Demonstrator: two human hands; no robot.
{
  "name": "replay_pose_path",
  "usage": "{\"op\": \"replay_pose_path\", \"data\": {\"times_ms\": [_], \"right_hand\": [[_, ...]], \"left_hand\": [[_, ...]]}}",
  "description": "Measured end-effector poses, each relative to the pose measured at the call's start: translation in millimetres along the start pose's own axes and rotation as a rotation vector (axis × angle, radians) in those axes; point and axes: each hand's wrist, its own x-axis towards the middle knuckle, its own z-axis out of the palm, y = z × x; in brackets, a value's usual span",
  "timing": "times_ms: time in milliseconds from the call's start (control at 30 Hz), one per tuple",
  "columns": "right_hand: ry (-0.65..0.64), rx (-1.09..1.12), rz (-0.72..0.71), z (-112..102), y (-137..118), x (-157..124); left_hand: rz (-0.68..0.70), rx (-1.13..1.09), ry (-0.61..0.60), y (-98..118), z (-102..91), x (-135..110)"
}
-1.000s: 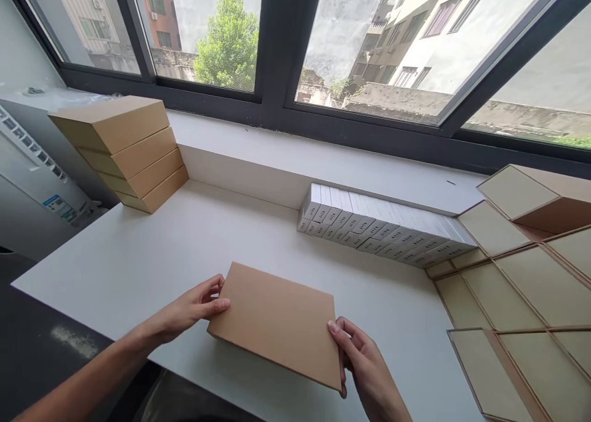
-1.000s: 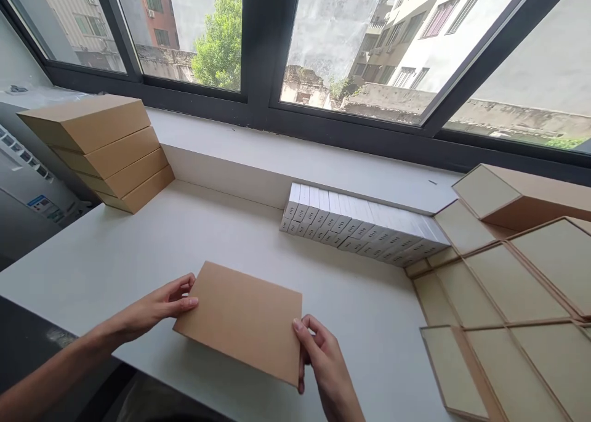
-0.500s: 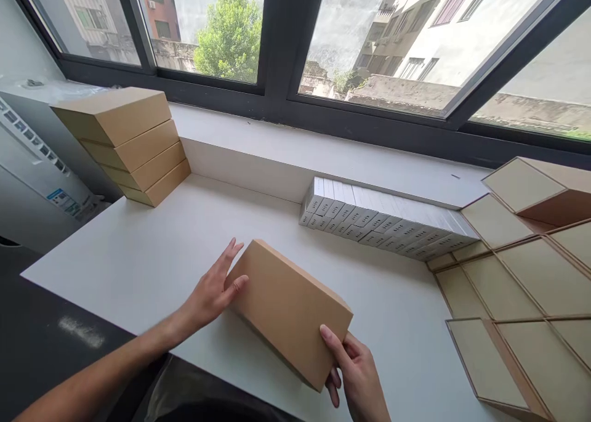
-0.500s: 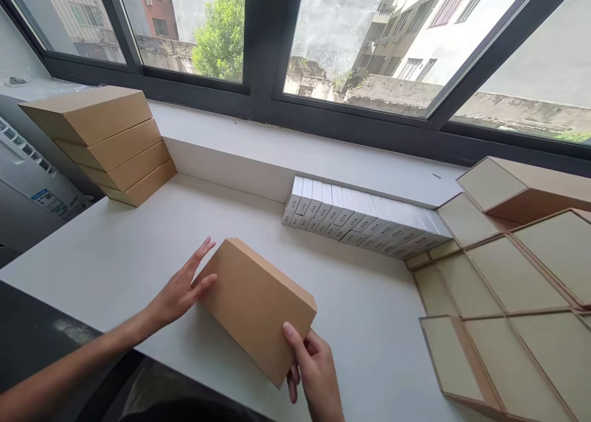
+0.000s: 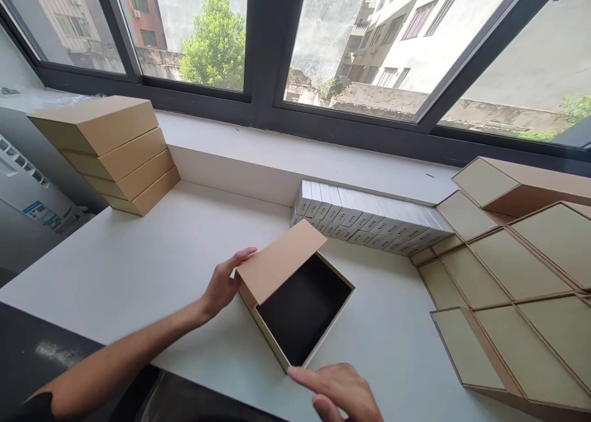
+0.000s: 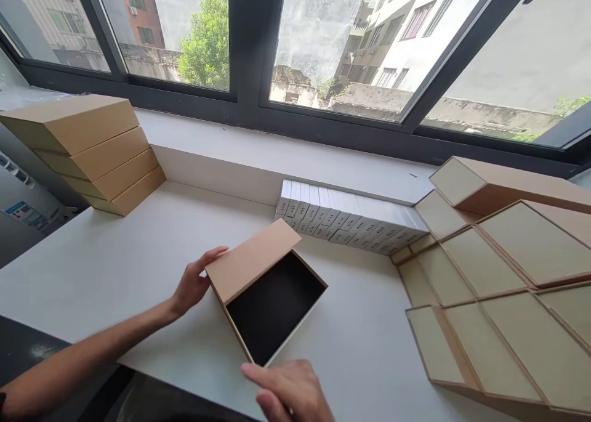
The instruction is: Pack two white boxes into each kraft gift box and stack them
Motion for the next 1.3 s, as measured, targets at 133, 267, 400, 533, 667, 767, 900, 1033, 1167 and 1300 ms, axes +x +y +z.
{"op": "replay_pose_path", "data": {"times_ms": [133,267,400,533,667,767,900,1033,1167,1300], "right_hand": [[0.304,-0.285,0.052,-64,13,33],[0.421,-0.742,-0.028,-110,47,112],[-0.007,-1.205,-0.218,-119,94,211],[-0.235,-1.34,-0.256,-103,129,276],[-0.272,-1.264,-0.315,-93,136,295],[-0.188,-1.17,-0.313,-94,127,294],[0.143,-1.026,-0.133,-106,108,275],[0.417,-0.21,0.267,-121,79,228],[0.377,0.161,0.41,-115,40,157],[0.016,0.135,0.474,-71,11,92]], "left_hand": [[-0.157,-0.231,0.102,-31,-3.8,59],[-0.223,-0.338,0.12,-55,5.9,85],[-0.194,-0.327,0.075,-64,12.6,86],[-0.197,-0.308,0.067,-65,10.5,87],[-0.172,-0.321,0.052,-66,9.6,90],[-0.169,-0.32,0.058,-67,11.2,91],[-0.158,-0.285,0.105,-68,14.8,90],[-0.156,-0.244,0.128,-67,15.5,88],[-0.167,-0.223,0.135,-66,13.2,87],[-0.165,-0.228,0.141,-69,12.6,86]]}}
